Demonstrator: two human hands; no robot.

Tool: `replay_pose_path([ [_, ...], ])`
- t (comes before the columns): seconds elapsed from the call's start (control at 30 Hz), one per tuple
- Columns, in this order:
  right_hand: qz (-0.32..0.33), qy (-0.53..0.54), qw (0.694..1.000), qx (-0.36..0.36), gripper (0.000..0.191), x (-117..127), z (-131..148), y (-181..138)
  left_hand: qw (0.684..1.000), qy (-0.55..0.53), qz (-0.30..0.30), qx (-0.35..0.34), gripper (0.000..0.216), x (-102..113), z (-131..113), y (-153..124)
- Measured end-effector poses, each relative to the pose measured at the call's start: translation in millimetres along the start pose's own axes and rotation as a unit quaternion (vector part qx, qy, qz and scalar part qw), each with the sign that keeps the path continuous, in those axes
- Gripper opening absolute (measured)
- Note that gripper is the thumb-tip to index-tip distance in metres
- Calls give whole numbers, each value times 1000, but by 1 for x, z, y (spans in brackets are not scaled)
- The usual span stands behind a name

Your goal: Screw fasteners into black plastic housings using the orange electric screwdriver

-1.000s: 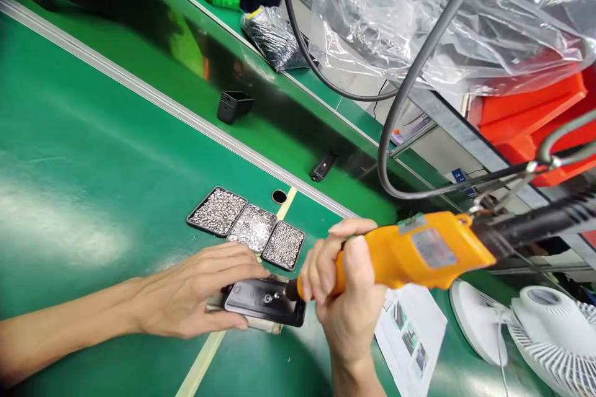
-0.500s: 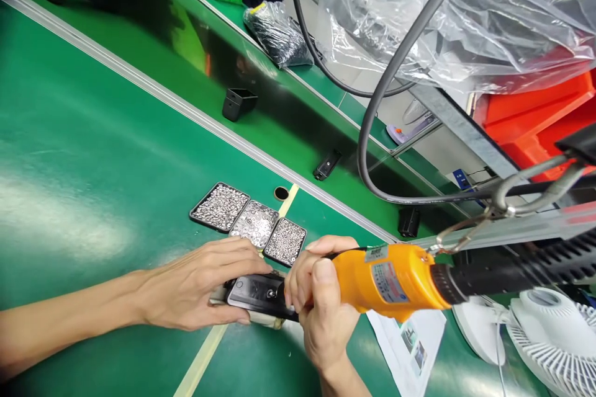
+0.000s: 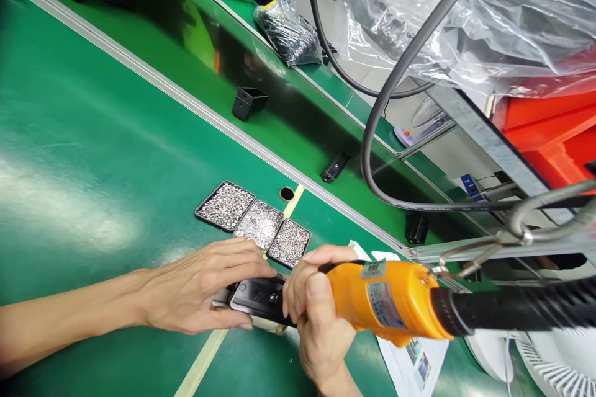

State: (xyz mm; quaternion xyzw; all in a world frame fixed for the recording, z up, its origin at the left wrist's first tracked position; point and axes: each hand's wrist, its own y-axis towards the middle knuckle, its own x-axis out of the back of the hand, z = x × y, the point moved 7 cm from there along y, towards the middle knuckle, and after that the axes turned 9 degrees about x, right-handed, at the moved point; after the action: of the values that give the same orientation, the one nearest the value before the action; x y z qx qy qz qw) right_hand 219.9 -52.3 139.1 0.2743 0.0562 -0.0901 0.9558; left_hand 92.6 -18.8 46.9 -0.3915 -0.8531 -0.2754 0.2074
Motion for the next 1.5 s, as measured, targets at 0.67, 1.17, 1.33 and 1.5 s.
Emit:
replay_pose_path([
  [0.67,76,36,994,-71,13,-5,-7,-4,999,0,-16,33,45,-1,-1,1],
  [1.17,69,-384,919,60,52,76,-56,62,983,183,14,27,46,-15,-11,15],
  [1.33,-4,-610,791,42,32,166,-38,5,989,116,41,87,34,-30,-16,22],
  [1.5,-80,-656,751,-14,55,252,-55,-37,984,19,4,178,37,-14,-15,23],
])
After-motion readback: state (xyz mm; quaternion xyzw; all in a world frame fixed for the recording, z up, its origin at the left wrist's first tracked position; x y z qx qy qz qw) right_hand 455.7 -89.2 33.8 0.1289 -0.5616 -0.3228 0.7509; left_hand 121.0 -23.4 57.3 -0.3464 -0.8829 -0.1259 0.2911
